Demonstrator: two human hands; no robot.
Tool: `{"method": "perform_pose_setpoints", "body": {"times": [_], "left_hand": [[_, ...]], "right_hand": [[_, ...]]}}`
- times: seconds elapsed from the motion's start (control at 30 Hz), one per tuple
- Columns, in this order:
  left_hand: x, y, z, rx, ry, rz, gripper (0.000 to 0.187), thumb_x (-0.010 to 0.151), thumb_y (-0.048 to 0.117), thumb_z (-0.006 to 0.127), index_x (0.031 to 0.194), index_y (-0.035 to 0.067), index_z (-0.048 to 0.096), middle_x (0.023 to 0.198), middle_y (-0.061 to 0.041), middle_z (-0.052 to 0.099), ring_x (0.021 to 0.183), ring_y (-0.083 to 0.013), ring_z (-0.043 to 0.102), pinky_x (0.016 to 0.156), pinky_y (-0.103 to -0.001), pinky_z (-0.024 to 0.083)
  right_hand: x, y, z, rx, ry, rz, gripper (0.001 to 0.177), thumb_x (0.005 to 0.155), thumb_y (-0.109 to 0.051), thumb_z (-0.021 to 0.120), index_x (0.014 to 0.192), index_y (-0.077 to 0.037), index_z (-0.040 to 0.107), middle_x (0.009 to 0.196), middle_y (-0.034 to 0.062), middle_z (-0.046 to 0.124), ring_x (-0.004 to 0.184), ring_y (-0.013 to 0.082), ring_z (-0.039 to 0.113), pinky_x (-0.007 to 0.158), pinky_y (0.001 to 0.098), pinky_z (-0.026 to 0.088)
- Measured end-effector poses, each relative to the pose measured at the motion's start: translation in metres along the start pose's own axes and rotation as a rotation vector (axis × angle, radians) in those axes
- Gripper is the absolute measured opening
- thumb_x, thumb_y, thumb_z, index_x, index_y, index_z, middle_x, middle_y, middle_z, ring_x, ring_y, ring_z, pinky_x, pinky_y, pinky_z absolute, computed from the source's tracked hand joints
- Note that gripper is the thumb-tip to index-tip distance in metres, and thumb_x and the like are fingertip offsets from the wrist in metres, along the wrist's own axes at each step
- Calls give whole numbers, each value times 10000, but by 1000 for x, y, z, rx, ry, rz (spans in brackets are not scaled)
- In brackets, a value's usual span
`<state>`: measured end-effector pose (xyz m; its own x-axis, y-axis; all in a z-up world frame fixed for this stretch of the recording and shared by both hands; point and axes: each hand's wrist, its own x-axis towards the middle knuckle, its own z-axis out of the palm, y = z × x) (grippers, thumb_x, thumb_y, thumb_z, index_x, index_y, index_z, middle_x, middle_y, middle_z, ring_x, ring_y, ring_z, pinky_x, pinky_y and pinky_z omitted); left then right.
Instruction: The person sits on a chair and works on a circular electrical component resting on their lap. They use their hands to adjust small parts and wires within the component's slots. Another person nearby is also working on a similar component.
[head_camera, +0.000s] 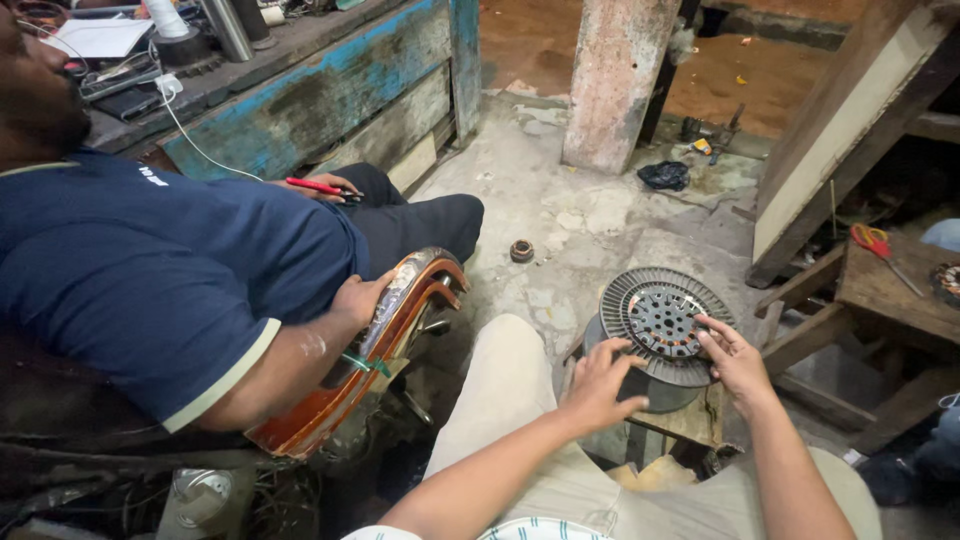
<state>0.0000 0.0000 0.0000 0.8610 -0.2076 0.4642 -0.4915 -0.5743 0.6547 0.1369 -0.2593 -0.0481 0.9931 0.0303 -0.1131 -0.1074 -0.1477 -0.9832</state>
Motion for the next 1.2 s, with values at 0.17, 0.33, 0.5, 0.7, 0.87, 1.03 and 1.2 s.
{"method": "perform_pose_setpoints", "body": {"times": [0.17,0.33,0.5,0.7,0.87,1.03,1.2], "left_hand": [[-2,83,-31,-449,91,302,313,944,271,742,1204,111,670,1246,-71,626,1227,-271,565,1092,-416,416],[-34,151,-60,-677,-212,644,290,954,241,735,1202,108,662,1243,-80,635,1219,-278,582,1085,-421,433],[-30,145,-71,-648,-228,696,269,963,211,728,1200,106,655,1240,-90,644,1212,-285,599,1078,-426,449],[-38,155,-68,-575,-161,727,245,974,175,719,1197,102,647,1237,-102,655,1203,-293,619,1069,-431,469],[-43,157,-67,-516,-67,766,228,984,146,711,1195,100,639,1234,-112,663,1195,-300,636,1062,-436,485],[-28,145,-79,-422,111,813,213,993,116,704,1193,97,632,1231,-121,672,1187,-307,653,1055,-440,501],[13,100,-94,-328,223,630,202,1002,86,697,1191,94,625,1228,-131,681,1180,-314,670,1048,-445,517]], "right_hand": [[2,6,-1,19,-1,-33,345,973,-225,660,1317,-213,686,931,-75,643,732,25,464,555,230,332],[4,11,-4,-16,-1,-35,360,981,-222,661,1341,-210,684,921,-59,631,695,38,432,540,234,327],[-2,7,0,-12,2,-18,366,965,-231,654,1330,-205,670,968,-83,676,707,26,442,541,222,319],[-4,2,4,-11,-1,-24,360,971,-239,665,1328,-199,677,941,-23,657,764,44,531,535,227,350],[-7,0,8,-31,33,-14,352,967,-240,660,1318,-212,679,936,-42,681,753,46,528,528,218,355],[-10,-1,12,22,24,-24,344,968,-220,672,1311,-211,692,846,-58,639,639,36,445,501,214,327],[-15,-3,24,68,21,-65,341,966,-195,670,1306,-187,695,799,-65,613,599,28,415,477,217,293]]}}
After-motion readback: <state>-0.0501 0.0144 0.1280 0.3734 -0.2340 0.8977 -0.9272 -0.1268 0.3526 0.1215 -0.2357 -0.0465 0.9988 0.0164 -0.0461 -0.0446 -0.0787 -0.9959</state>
